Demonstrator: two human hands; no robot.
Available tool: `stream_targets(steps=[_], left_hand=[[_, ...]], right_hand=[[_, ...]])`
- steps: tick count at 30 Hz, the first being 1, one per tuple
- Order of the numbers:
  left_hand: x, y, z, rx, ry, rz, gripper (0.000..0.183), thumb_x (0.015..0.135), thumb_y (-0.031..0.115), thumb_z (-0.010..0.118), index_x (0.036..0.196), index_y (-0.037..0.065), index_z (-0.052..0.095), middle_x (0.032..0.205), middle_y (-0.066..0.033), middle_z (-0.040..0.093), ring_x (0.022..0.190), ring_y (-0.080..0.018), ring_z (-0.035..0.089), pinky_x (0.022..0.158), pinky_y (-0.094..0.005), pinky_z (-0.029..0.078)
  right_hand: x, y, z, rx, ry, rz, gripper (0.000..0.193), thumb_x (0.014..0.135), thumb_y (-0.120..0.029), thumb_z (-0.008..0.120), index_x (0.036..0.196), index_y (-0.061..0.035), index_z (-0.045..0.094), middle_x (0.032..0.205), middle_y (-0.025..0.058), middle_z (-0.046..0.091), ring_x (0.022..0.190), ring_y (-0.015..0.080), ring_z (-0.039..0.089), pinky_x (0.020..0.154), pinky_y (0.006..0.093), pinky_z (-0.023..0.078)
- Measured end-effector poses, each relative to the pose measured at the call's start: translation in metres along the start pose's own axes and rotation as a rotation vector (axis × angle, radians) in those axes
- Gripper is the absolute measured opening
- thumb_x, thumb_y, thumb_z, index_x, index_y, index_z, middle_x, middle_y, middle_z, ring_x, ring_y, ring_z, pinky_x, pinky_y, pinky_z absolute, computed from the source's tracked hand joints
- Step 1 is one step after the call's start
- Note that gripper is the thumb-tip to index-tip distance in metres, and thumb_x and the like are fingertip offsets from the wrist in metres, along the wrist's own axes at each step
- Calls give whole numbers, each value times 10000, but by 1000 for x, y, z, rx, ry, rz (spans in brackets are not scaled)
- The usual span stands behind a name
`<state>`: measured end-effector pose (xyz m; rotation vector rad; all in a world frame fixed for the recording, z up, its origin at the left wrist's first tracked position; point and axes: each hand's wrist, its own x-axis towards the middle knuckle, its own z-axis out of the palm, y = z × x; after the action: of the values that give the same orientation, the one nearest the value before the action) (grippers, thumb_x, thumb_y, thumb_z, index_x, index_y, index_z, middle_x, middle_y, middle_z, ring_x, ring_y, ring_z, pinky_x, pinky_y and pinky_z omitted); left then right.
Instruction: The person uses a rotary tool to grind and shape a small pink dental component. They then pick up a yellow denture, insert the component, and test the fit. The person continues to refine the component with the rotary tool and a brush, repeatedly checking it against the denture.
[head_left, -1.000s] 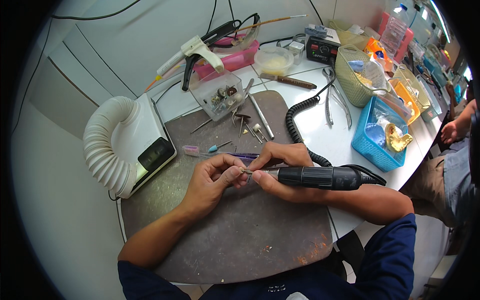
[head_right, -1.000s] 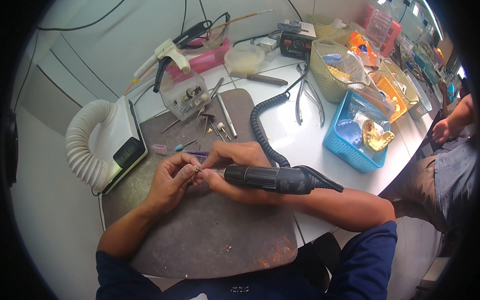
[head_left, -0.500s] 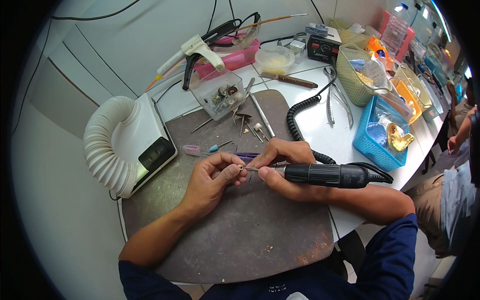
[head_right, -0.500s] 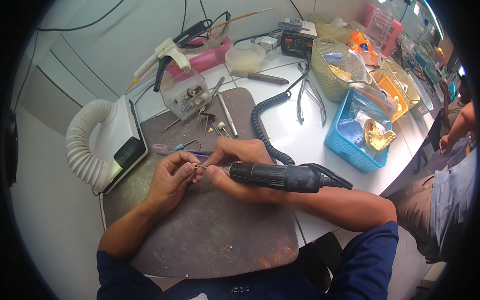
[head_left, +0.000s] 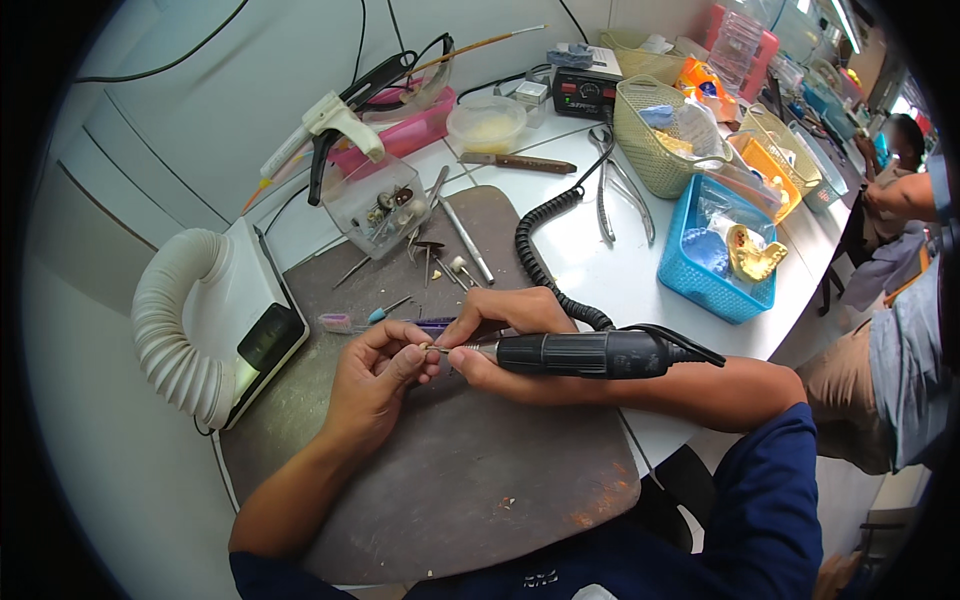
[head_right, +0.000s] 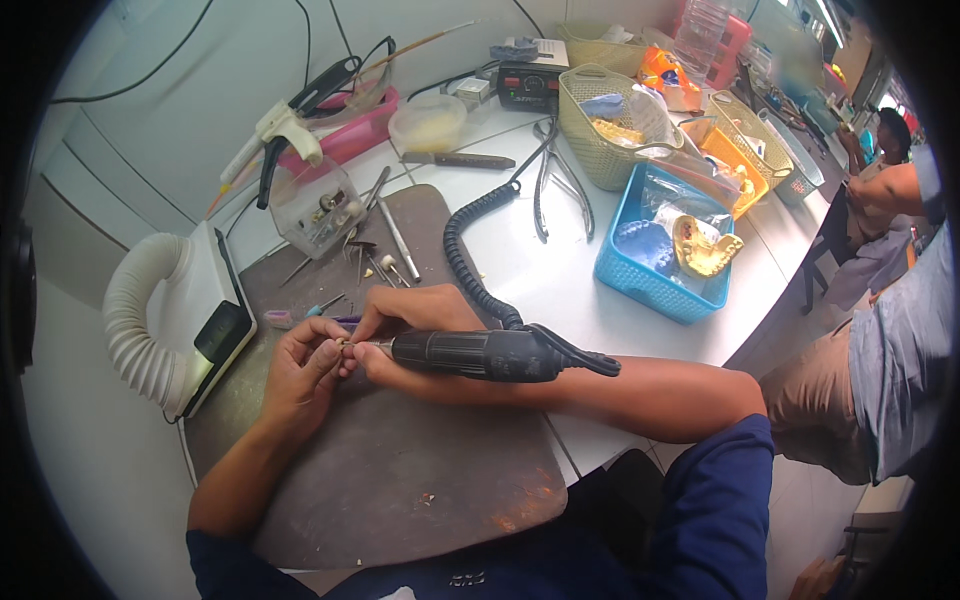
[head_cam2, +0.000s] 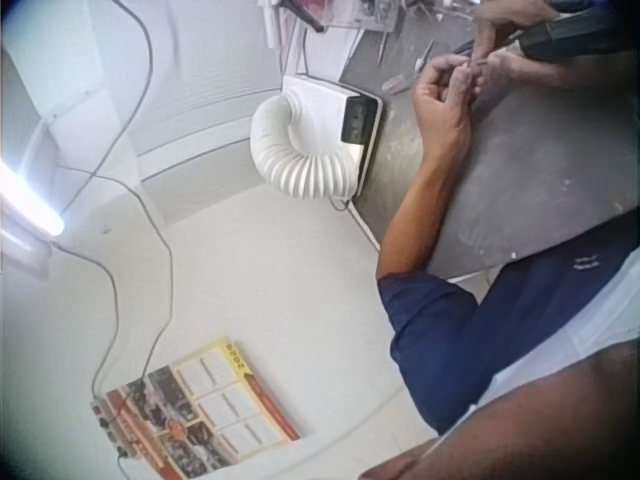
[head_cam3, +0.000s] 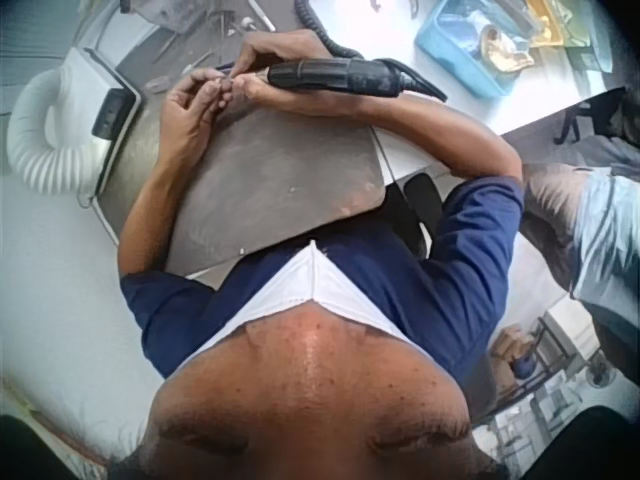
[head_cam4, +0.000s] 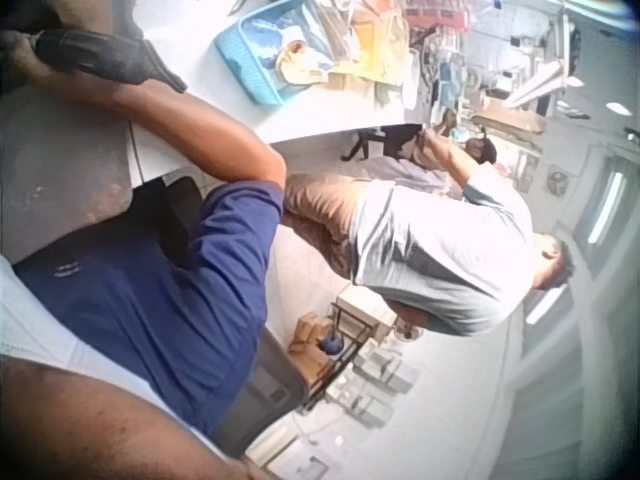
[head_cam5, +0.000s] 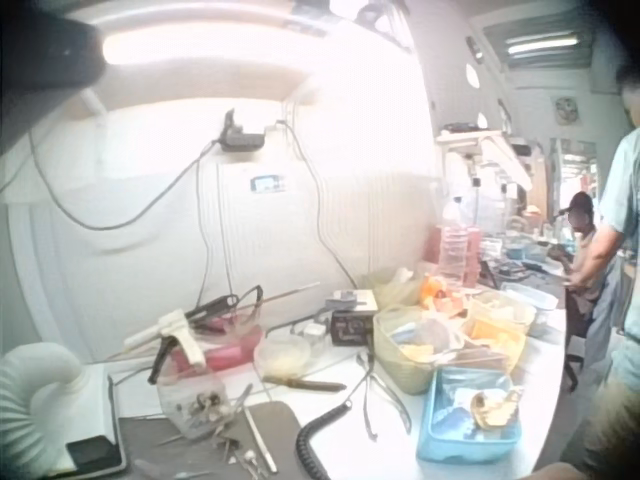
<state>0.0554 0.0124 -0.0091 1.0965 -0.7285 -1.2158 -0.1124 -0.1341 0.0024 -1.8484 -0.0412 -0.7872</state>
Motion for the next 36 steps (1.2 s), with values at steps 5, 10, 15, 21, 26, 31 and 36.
stream_targets(steps=[5, 10, 15, 21, 26, 31, 36], left_hand=[[1, -2, 0, 10, -32, 50, 171, 933, 99, 654, 1055, -2, 589, 951, -72, 651, 843, -119, 622, 765, -247, 506], [-1, -2, 0, 70, 1, 57, 190, 921, 115, 676, 1048, 5, 587, 944, -71, 651, 836, -119, 624, 766, -243, 503], [0, -2, 3, 53, 33, 68, 192, 910, 116, 692, 1036, 21, 582, 939, -57, 657, 827, -112, 621, 758, -232, 493], [1, -2, 3, 93, 7, 89, 185, 904, 107, 696, 1030, 27, 586, 924, -49, 651, 805, -101, 606, 738, -229, 475], [0, -4, 5, 114, 25, 105, 199, 895, 112, 708, 1029, 27, 587, 920, -44, 647, 801, -99, 602, 737, -230, 467], [0, -4, 5, 116, 27, 127, 223, 888, 127, 723, 1033, 24, 589, 911, -41, 643, 782, -99, 596, 726, -225, 456], [0, -3, 6, 132, 39, 124, 225, 889, 129, 724, 1034, 21, 590, 901, -45, 644, 773, -101, 591, 715, -230, 450]], right_hand=[[1, -6, 0, -5, -26, 14, 160, 851, -118, 696, 912, 5, 614, 792, 127, 699, 721, 172, 699, 627, 284, 514], [0, -7, -1, 8, -40, 50, 205, 841, -151, 699, 885, 16, 588, 770, 147, 678, 699, 205, 681, 616, 305, 498], [-3, -3, -2, 24, -15, 55, 251, 824, -191, 704, 905, 19, 593, 752, 165, 647, 655, 222, 640, 597, 325, 473], [-4, 0, -2, 50, -6, 1, 206, 835, -183, 675, 896, 2, 608, 776, 158, 675, 687, 250, 681, 622, 329, 503], [-5, 6, 0, 1, 36, -61, 192, 839, -158, 681, 841, 10, 587, 737, 120, 656, 631, 186, 643, 586, 301, 480], [-4, 9, 7, 25, 101, -56, 202, 777, -196, 699, 807, -21, 604, 724, 131, 668, 644, 265, 673, 592, 343, 504], [-4, 6, 1, -34, 47, -99, 191, 844, -147, 679, 839, 11, 573, 730, 115, 667, 660, 199, 677, 584, 302, 487]])
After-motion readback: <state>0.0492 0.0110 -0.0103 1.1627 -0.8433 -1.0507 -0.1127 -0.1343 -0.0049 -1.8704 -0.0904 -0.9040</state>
